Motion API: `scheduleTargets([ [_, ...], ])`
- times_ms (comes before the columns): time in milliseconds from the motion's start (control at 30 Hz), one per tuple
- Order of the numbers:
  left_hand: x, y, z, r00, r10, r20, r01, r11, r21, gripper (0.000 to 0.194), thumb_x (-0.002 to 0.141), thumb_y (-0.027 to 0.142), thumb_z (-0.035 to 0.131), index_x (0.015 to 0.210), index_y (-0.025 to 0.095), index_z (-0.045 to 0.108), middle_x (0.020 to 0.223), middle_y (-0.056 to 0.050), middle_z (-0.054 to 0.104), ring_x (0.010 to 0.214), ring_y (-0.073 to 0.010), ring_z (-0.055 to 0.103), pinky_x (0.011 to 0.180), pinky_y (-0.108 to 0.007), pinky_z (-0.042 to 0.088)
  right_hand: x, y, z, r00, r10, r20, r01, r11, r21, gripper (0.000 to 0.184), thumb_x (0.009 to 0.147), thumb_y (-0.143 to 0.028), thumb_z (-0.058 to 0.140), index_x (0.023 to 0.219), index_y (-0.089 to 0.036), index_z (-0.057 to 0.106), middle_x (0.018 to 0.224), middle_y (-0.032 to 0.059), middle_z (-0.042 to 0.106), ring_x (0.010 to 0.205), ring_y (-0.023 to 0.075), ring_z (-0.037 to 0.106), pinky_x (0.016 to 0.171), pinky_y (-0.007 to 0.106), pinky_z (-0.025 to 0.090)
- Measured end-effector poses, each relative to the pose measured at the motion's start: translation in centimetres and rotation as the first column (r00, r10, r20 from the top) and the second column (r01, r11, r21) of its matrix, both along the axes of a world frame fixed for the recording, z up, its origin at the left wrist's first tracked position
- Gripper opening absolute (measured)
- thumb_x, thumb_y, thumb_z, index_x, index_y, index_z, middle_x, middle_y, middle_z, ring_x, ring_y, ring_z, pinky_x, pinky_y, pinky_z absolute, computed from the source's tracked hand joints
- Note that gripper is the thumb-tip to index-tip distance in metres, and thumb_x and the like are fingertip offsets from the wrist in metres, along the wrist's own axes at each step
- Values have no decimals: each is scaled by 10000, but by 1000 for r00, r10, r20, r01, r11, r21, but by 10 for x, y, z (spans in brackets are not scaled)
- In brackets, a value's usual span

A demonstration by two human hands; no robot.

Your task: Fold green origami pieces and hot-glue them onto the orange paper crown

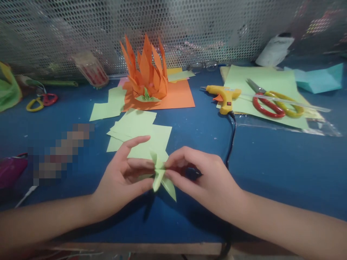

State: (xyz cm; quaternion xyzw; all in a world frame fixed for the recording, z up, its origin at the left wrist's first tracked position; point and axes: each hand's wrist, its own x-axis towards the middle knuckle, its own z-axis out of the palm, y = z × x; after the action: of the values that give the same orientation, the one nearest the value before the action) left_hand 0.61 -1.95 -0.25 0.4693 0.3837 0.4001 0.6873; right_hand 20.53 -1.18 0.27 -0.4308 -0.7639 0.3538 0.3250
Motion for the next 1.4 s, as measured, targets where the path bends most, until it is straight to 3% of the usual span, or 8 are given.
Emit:
scheduleTargets([
  [467,0,5,-1,998,50,-24,-47,991,124,552,726,125,771,1206,236,523,888,-10,750,891,-162,702,803,-242,554,12,14,9,964,-64,260,-45,919,391,251,846,-468,601,782,-227,576,691,9,644,590,134,586,535,260,437],
  [567,-2,8,1,996,45,-80,-35,992,121,431,755,168,755,1138,226,566,908,-9,741,935,-162,686,801,-236,543,44,45,17,551,-585,595,269,799,537,497,784,-672,540,647,-194,548,677,86,606,637,214,542,543,325,341],
  [633,-4,10,1,994,15,-109,0,991,135,283,781,194,730,1035,207,606,942,-21,730,956,-170,673,795,-245,541,70,68,18,189,-596,780,482,749,455,536,798,-670,516,624,-166,569,707,154,610,668,241,530,541,340,294],
  [667,-4,10,1,993,3,-118,14,990,144,208,791,201,719,971,196,617,958,-28,722,955,-174,669,787,-250,541,82,79,17,159,-532,832,531,756,382,534,812,-636,525,592,-152,571,787,196,624,691,236,525,555,345,290],
  [800,-4,10,1,993,-64,-100,80,983,168,103,793,210,711,835,173,625,978,-42,700,903,-172,666,749,-252,535,104,103,9,344,-430,835,556,810,189,485,784,-611,571,675,-147,661,875,154,632,662,184,472,579,329,324],
  [1000,-4,10,2,982,-187,-4,186,977,106,91,788,214,718,856,174,673,940,-43,699,856,-161,662,729,-255,524,94,106,7,377,-536,756,614,755,230,658,772,-719,465,697,-98,670,596,127,542,652,220,474,585,351,330],
  [1200,-3,11,3,979,-205,4,202,967,156,60,776,160,717,823,188,693,947,-23,637,851,-131,614,700,-223,498,86,112,-2,439,-625,645,655,714,246,830,748,-735,479,1231,-63,542,982,206,636,898,286,543,652,352,341],
  [1400,-4,11,4,978,-197,-72,208,952,225,61,841,201,652,781,189,656,874,-15,561,815,-121,552,740,-238,455,81,111,-3,525,-631,571,681,714,162,524,856,-545,515,1145,-118,609,1087,177,624,1008,289,558,747,376,420],
])
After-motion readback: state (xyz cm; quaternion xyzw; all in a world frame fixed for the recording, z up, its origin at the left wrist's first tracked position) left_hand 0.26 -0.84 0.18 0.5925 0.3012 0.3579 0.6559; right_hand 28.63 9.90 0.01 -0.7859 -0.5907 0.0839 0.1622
